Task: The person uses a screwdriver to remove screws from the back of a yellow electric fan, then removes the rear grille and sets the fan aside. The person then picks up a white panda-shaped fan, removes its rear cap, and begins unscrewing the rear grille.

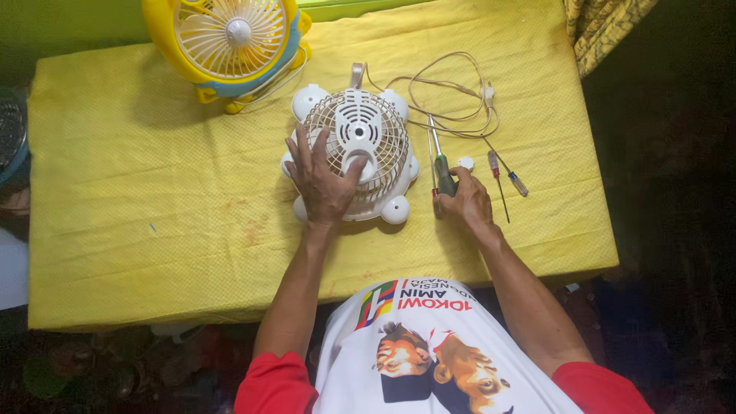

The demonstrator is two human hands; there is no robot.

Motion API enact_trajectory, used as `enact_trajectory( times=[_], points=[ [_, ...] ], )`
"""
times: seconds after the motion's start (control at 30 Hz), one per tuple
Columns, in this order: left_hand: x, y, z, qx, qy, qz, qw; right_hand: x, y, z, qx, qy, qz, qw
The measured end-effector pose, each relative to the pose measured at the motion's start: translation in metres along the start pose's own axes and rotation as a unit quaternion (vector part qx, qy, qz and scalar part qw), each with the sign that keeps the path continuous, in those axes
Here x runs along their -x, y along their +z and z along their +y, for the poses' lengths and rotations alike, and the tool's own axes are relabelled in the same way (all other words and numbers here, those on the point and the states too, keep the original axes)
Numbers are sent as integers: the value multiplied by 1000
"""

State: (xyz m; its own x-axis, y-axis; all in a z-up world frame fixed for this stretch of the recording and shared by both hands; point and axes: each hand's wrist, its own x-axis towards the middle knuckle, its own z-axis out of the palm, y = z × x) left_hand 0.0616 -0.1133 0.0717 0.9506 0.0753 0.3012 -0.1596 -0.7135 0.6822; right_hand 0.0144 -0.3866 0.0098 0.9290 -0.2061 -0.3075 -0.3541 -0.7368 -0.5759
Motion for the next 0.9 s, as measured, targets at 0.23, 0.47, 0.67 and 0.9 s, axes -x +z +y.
enact_trajectory(
  times=[0.23, 0.47, 0.67, 0.9],
  points=[
    [21, 15, 2, -118, 117, -52, 985, 9, -32, -5, -11, -108, 154, 982],
    [37, 27, -15, -122, 175, -30, 977, 28, -84, -36, -158, -153, 227, 949],
    [49, 42, -25, -145, 220, -5, 965, 51, -105, -57, -301, -244, 179, 904],
    [65, 34, -16, -83, 226, -42, 970, 66, -105, -78, -327, -281, 95, 897]
  ],
)
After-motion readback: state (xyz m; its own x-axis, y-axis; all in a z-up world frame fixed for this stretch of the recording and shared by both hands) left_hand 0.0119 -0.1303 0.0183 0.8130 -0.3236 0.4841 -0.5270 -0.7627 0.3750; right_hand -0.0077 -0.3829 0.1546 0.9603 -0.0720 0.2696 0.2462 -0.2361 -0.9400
